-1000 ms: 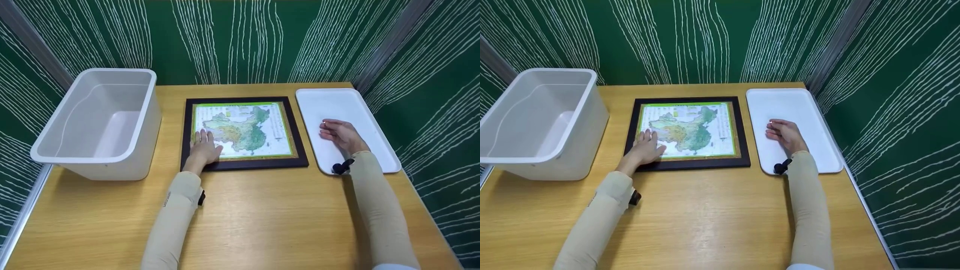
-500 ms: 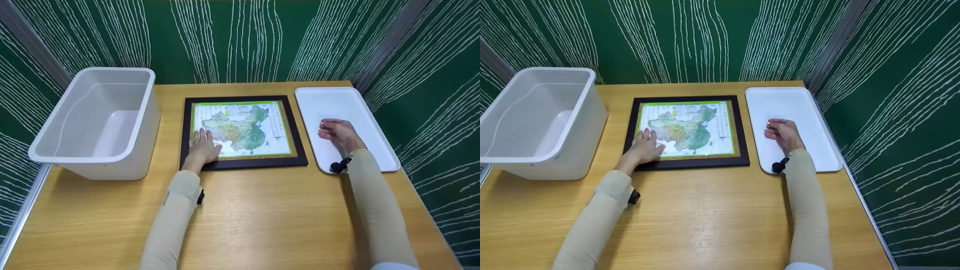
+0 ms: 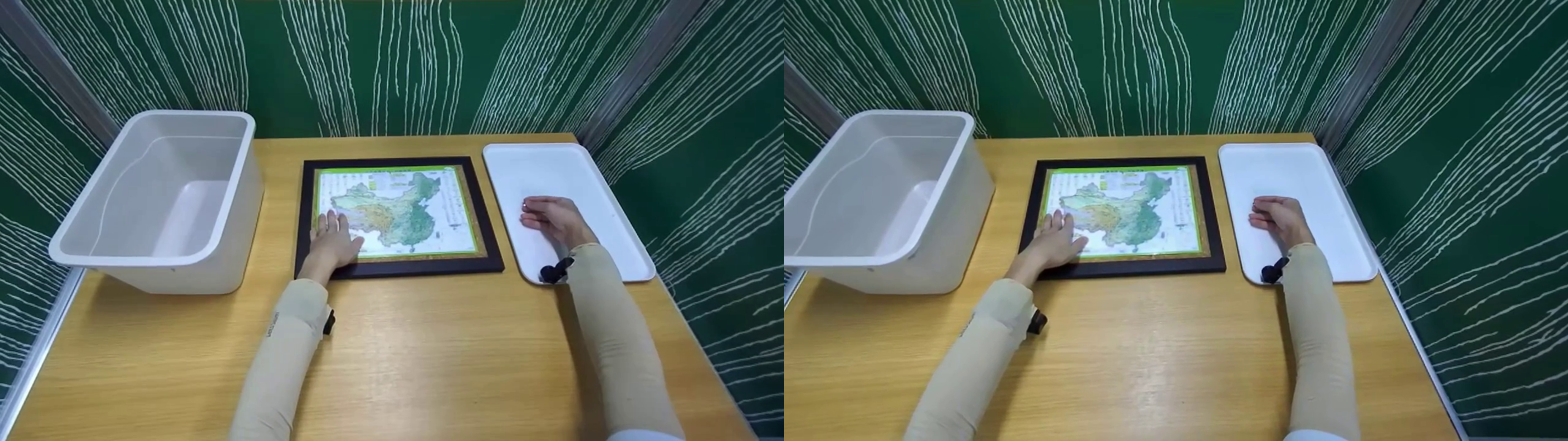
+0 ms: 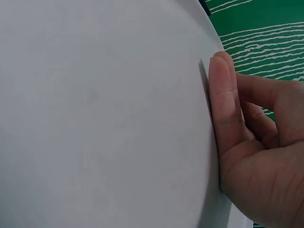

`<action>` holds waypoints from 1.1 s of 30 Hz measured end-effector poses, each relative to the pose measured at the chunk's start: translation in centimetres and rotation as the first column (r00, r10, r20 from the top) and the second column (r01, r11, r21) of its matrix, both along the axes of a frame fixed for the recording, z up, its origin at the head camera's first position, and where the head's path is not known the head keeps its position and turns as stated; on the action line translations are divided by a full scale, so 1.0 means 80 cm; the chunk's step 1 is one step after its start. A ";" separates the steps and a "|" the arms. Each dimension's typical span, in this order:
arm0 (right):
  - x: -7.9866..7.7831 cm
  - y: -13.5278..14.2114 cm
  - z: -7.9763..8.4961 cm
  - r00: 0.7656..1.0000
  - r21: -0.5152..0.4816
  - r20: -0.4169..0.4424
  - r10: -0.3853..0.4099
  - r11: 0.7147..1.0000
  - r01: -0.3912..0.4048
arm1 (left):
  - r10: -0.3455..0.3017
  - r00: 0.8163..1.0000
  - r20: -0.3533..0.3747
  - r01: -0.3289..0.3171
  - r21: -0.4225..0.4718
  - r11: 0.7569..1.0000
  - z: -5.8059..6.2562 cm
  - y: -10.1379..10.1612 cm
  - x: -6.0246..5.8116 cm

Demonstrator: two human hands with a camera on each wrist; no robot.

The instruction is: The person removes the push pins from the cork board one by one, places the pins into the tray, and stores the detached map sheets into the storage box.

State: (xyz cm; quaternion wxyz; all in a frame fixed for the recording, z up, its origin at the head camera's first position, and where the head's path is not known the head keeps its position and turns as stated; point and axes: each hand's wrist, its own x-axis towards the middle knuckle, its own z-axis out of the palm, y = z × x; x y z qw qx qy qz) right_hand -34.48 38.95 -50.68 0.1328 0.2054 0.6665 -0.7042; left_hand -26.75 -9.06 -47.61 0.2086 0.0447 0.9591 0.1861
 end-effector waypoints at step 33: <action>0.000 -0.007 0.005 0.999 0.031 0.029 -0.027 0.999 0.027 | 0.005 1.000 0.000 -0.005 -0.014 1.000 -0.001 0.001 -0.001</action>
